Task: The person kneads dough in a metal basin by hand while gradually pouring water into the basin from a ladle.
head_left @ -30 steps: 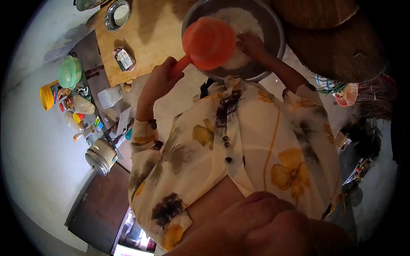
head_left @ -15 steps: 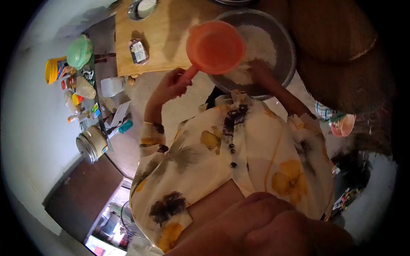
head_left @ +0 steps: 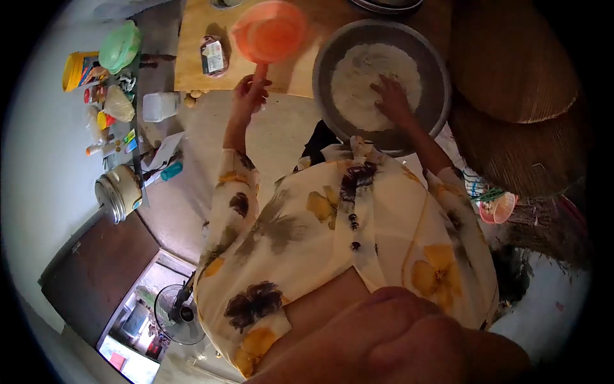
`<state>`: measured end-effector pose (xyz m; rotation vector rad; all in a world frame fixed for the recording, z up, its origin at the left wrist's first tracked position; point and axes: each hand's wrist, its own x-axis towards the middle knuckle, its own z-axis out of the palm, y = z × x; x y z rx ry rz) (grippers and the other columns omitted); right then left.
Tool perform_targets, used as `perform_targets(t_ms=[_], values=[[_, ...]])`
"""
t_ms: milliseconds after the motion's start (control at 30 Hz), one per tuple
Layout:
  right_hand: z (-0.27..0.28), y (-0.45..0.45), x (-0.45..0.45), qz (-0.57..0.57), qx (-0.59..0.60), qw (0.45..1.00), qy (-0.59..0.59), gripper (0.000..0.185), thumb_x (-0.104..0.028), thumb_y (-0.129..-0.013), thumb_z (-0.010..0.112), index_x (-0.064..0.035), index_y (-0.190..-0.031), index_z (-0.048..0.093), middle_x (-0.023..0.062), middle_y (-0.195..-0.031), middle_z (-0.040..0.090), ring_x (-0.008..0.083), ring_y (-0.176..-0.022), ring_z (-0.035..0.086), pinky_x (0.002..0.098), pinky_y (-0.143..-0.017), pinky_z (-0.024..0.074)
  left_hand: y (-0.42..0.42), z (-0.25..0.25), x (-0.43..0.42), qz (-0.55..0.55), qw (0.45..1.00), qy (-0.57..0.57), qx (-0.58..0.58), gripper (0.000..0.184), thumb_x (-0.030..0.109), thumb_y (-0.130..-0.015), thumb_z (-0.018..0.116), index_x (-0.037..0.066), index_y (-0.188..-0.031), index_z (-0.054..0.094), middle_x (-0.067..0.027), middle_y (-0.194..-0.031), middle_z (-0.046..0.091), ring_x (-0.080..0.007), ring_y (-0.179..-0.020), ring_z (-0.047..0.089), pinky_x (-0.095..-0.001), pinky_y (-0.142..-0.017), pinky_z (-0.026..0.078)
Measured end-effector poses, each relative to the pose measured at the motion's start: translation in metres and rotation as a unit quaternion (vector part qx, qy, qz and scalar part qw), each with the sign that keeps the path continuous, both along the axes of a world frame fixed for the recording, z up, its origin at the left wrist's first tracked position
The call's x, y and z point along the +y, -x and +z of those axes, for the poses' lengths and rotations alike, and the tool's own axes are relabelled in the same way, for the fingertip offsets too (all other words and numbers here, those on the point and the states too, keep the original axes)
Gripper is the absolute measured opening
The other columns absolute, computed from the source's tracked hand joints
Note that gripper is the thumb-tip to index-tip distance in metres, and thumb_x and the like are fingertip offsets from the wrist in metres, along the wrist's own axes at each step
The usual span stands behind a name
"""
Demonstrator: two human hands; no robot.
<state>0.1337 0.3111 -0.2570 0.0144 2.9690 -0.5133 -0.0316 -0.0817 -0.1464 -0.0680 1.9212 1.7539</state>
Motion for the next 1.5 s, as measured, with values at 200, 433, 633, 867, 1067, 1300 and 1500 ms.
perform_targets(t_ms=[200, 433, 633, 867, 1067, 1300, 1500], values=[[0.003, 0.002, 0.005, 0.022, 0.000, 0.999, 0.030, 0.060, -0.019, -0.073, 0.075, -0.0244, -0.129, 0.056, 0.0076, -0.148, 0.037, 0.0339, -0.133, 0.037, 0.0512, -0.107, 0.0333, 0.041, -0.055, -0.022, 0.022, 0.999, 0.036, 0.004, 0.042, 0.037, -0.093, 0.061, -0.001, -0.111, 0.059, -0.0084, -0.097, 0.069, -0.0103, -0.065, 0.059, -0.0248, -0.057, 0.048], [0.008, 0.004, 0.012, -0.016, -0.007, 0.999, 0.033, 0.058, -0.020, -0.075, 0.073, -0.0207, -0.131, 0.055, 0.0127, -0.146, 0.040, 0.0377, -0.132, 0.040, 0.0463, -0.109, 0.0325, 0.049, -0.064, -0.032, 0.057, 0.787, 0.507, 0.346, 0.052, 0.035, -0.092, 0.062, -0.003, -0.126, 0.053, -0.0179, -0.114, 0.061, -0.0226, -0.101, 0.058, -0.0364, -0.081, 0.049], [-0.018, 0.001, -0.004, -0.191, 0.047, 0.980, 0.029, 0.057, -0.018, -0.079, 0.068, -0.0122, -0.133, 0.052, 0.0183, -0.143, 0.042, 0.0385, -0.131, 0.040, 0.0488, -0.108, 0.0319, -0.048, -0.076, 0.135, -0.001, 0.954, 0.203, 0.222, 0.037, 0.022, -0.092, 0.055, -0.004, -0.118, 0.053, -0.0259, -0.112, 0.056, -0.0396, -0.100, 0.056, -0.0450, -0.087, 0.044], [0.000, 0.023, -0.064, 0.146, -0.012, 0.989, -0.025, 0.046, -0.021, -0.083, 0.063, -0.0199, -0.129, 0.057, 0.0088, -0.143, 0.044, 0.0353, -0.126, 0.045, 0.0483, -0.106, 0.0352, -0.049, -0.066, 0.154, 0.039, 0.959, 0.151, 0.238, 0.038, 0.021, -0.092, 0.055, -0.005, -0.120, 0.053, -0.0280, -0.110, 0.061, -0.0403, -0.104, 0.059, -0.0454, -0.088, 0.045], [-0.015, 0.041, -0.018, -0.008, 0.034, 0.999, -0.008, 0.046, -0.026, -0.082, 0.066, -0.0254, -0.127, 0.058, 0.0049, -0.143, 0.044, 0.0327, -0.125, 0.046, 0.0506, -0.103, 0.0375, -0.043, -0.077, 0.156, 0.061, 0.967, 0.096, 0.229, 0.037, 0.022, -0.092, 0.057, -0.002, -0.120, 0.056, -0.0266, -0.109, 0.063, -0.0392, -0.104, 0.060, -0.0448, -0.087, 0.047], [-0.009, 0.060, -0.038, 0.084, 0.029, 0.996, 0.004, 0.048, -0.023, -0.080, 0.068, -0.0191, -0.127, 0.058, 0.0082, -0.140, 0.048, 0.0321, -0.120, 0.050, 0.0476, -0.104, 0.0357, -0.045, -0.095, 0.157, 0.090, 0.958, 0.139, 0.235, 0.036, 0.021, -0.092, 0.056, -0.001, -0.120, 0.056, -0.0225, -0.095, 0.065, -0.0335, -0.085, 0.063, -0.0429, -0.076, 0.048], [-0.021, 0.003, -0.029, 0.028, 0.007, 0.999, -0.023, 0.046, -0.022, -0.081, 0.067, -0.0175, -0.126, 0.059, 0.0098, -0.138, 0.050, 0.0323, -0.119, 0.050, 0.0461, -0.103, 0.0364, -0.038, -0.053, 0.161, 0.063, 0.961, 0.147, 0.225, 0.032, 0.019, -0.093, 0.055, 0.000, -0.119, 0.056, -0.0213, -0.095, 0.066, -0.0324, -0.086, 0.065, -0.0409, -0.075, 0.050]])
